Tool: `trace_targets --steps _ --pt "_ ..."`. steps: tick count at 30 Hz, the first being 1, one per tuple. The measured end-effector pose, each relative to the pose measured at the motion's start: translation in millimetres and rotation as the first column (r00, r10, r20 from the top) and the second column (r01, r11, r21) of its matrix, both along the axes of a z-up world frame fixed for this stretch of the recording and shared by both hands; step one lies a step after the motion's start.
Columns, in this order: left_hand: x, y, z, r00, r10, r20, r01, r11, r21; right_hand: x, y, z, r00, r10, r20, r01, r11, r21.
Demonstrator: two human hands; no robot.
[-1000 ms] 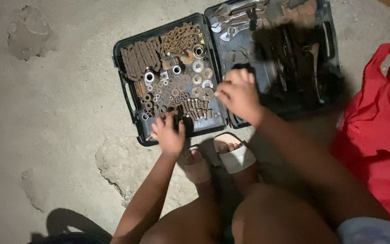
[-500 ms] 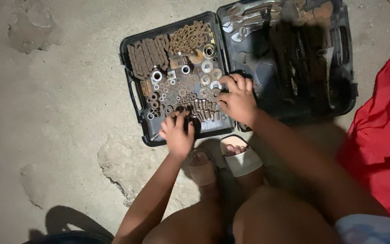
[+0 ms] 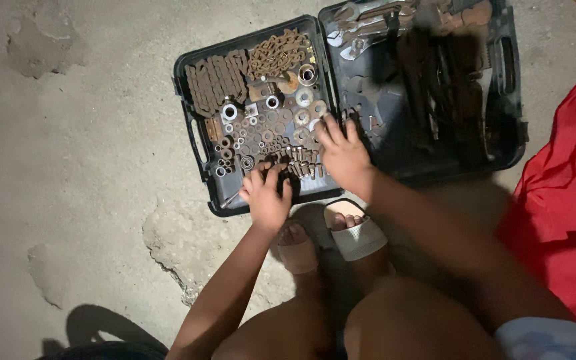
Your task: The person sits on the floor and organizes small metal parts inside an open toolbox. They pick up and place down various nuts, bolts, and washers, arranging them into neat rows within the toolbox compartments.
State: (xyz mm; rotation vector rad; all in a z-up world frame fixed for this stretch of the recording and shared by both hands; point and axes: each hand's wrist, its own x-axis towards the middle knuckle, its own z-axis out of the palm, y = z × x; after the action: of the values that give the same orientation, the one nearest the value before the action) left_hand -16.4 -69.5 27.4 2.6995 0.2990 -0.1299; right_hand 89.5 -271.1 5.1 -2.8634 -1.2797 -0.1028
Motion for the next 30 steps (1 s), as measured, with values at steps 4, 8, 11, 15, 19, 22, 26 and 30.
trace_targets --steps 4,8,11,15,19,22,26,30 --pt "-1 -3 0 1.0 -0.004 -0.028 0.004 1.0 0.003 -1 -1 -6 1.0 -0.011 0.004 0.011 0.998 0.066" --pt "1 -5 0 0.999 -0.014 0.035 0.015 1.0 -0.025 3 -3 -10 0.997 -0.035 -0.067 0.045 0.987 0.153" --pt "0 -5 1 0.997 -0.051 0.05 0.052 0.999 -0.002 3 -4 -13 0.995 -0.05 -0.088 0.064 0.983 0.17" --pt "0 -10 2 0.99 -0.138 0.001 0.138 0.99 0.01 2 -7 -15 0.986 -0.081 -0.146 0.12 0.951 0.284" --pt "6 -16 4 0.969 -0.245 0.017 0.243 0.969 0.047 12 -26 -15 0.953 -0.257 -0.158 0.3 0.863 0.407" --pt "15 -20 5 0.951 -0.308 0.024 0.307 0.951 0.039 23 -61 -14 0.861 -0.431 -0.269 0.507 0.689 0.518" --pt "31 -32 -6 0.906 -0.423 -0.009 0.419 0.895 0.153 27 -100 -16 0.842 -0.483 -0.24 0.533 0.673 0.514" --pt "34 -33 -20 0.859 -0.509 -0.058 0.507 0.83 0.231 21 -111 -26 0.814 -0.522 -0.255 0.58 0.697 0.422"
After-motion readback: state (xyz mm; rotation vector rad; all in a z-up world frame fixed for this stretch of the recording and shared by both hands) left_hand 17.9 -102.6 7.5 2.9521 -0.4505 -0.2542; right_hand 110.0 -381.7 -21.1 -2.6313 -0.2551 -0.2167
